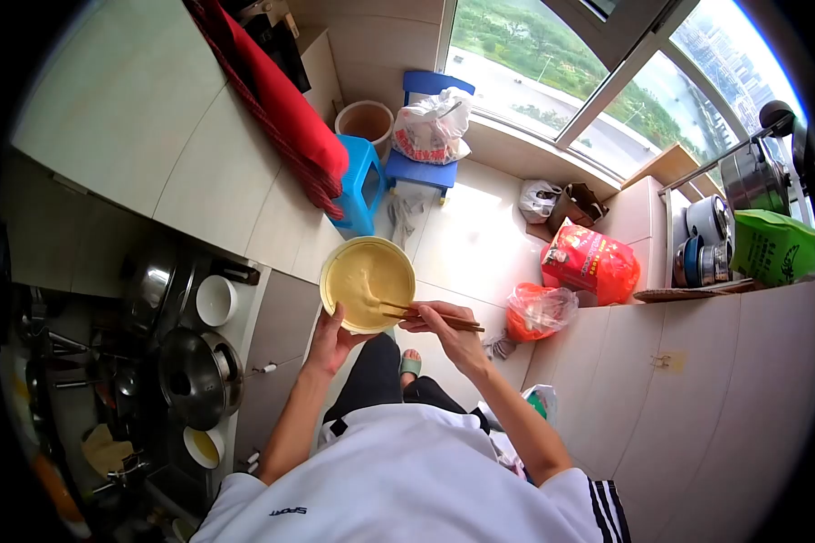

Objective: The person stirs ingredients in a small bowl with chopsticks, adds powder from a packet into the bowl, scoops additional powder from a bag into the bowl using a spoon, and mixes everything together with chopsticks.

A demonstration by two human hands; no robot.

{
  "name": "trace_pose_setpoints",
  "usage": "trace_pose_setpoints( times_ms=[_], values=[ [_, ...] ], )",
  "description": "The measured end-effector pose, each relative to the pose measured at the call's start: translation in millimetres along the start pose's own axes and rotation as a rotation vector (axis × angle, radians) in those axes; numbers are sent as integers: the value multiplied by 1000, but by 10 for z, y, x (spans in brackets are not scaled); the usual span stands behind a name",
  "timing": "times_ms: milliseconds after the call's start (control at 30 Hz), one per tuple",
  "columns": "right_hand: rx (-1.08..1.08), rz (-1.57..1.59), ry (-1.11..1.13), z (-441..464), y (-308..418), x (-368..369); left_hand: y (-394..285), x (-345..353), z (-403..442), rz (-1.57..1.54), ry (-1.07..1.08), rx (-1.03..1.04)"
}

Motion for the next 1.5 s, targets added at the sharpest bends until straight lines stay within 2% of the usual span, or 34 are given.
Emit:
trace_pose_setpoints(
  times_ms=[33,100,167,233,300,333,367,433,500,533,567,633,700,767,867,967,1033,1100,1167,1233,1300,1333,1367,1433,1467,1500],
  values=[
    [43,2,-9,153,69,-93,-47,54,169,-7,-1,-7],
    [-62,49,-159,559,13,-371,-143,142,496,-6,-11,5],
    [30,23,-10,803,-68,-373,-266,217,818,-5,-11,3],
    [88,40,-53,1147,15,-547,-397,272,1148,-9,-3,-7],
    [-26,39,-215,1548,41,-776,-509,318,1455,1,-9,-2],
    [-6,-46,-120,1650,99,-723,-561,341,1612,5,-13,4],
    [48,-4,-8,1757,28,-718,-625,371,1768,1,-14,2],
    [81,3,-6,2086,146,-816,-722,365,2064,-7,-22,2],
    [1,-12,-200,2429,124,-1009,-798,352,2314,-1,-37,-6],
    [29,-93,-89,2497,163,-925,-840,347,2451,-7,-45,-8],
    [90,-12,25,2560,78,-885,-898,353,2575,-11,-51,-9],
    [104,-4,-40,2836,140,-1002,-979,347,2788,-14,-47,-15],
    [55,-18,-195,3115,41,-1150,-1027,345,2961,-27,-56,-16],
    [108,-37,68,3262,-80,-1101,-1084,315,3169,-52,-77,-18],
    [50,24,-152,3713,-137,-1316,-1095,216,3472,-52,-99,2],
    [186,7,126,3881,-349,-1337,-1091,148,3753,-86,-148,0],
    [125,-13,-16,4191,-366,-1543,-1075,92,3933,-92,-166,8],
    [100,-93,34,4400,-466,-1595,-1040,66,4105,-121,-181,8],
    [238,-48,223,4456,-483,-1561,-1020,51,4262,-165,-191,11],
    [165,-15,-11,4713,-585,-1753,-996,8,4396,-158,-212,3],
    [132,-156,157,4766,-661,-1746,-963,-19,4561,-164,-225,2],
    [12,-213,282,4753,-583,-1663,-955,-36,4636,-169,-231,4],
    [-238,-561,478,4822,-447,-1617,-936,-54,4702,-177,-239,5],
    [-469,-713,670,4867,-426,-1514,-887,-112,4835,-189,-210,8],
    [-572,-907,844,4901,-527,-1514,-850,-135,4909,-197,-191,3],
    [-644,-1027,917,4931,-593,-1462,-809,-148,4970,-213,-191,2]
  ],
)
Point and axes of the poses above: each hand's wrist, its own z-axis towards the middle knuckle, its own x-axis out of the palm, y = z × x, the point moved 3 cm from there along z, towards the middle knuckle, and after that the axes turned 10 degrees about -x, right-handed, at the moved point
